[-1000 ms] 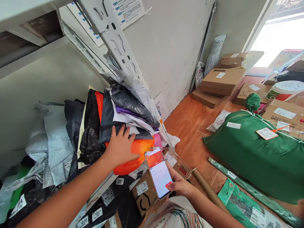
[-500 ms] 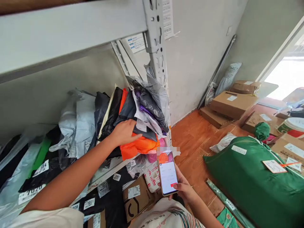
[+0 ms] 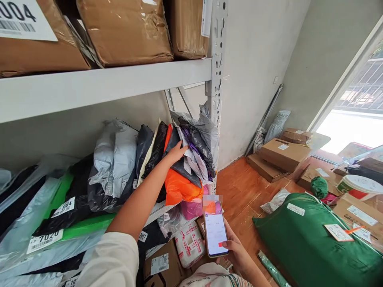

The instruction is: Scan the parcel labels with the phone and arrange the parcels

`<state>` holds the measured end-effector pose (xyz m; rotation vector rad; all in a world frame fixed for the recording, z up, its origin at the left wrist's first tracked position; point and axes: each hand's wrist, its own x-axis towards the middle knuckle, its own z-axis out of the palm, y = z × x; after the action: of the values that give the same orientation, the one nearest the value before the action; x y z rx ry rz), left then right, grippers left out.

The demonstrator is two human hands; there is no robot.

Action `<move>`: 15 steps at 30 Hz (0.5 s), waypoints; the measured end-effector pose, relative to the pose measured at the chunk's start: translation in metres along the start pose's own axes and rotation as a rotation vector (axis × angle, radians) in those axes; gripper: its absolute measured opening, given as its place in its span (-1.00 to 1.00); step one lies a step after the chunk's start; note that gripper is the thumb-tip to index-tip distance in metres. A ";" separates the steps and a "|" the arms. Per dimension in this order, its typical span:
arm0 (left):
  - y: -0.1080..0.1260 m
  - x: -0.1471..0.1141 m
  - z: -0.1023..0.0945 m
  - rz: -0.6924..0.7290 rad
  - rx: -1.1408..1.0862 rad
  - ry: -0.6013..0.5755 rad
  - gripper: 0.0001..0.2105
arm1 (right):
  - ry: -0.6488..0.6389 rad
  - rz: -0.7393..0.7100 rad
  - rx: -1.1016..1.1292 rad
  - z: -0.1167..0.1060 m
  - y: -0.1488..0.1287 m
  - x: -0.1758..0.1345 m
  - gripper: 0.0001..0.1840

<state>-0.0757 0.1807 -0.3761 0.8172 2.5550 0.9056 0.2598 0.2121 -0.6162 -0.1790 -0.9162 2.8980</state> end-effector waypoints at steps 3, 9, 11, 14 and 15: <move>-0.003 0.000 0.001 -0.013 -0.025 -0.072 -0.51 | 0.006 -0.004 0.005 0.005 0.000 0.003 0.23; 0.005 0.010 -0.011 -0.106 0.107 -0.097 -0.60 | -0.012 -0.043 -0.014 0.014 0.002 0.011 0.19; 0.004 0.006 -0.014 -0.082 0.217 -0.021 -0.46 | -0.011 -0.068 -0.014 0.015 0.003 0.011 0.15; -0.007 -0.011 -0.022 0.018 0.419 0.059 -0.30 | -0.018 -0.093 -0.014 0.012 0.004 0.008 0.11; -0.012 -0.017 -0.024 0.046 0.485 0.059 -0.31 | -0.016 -0.100 -0.013 0.009 0.004 0.006 0.11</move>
<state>-0.0781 0.1507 -0.3642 0.9911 2.8616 0.3178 0.2521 0.2041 -0.6114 -0.1071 -0.9192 2.8063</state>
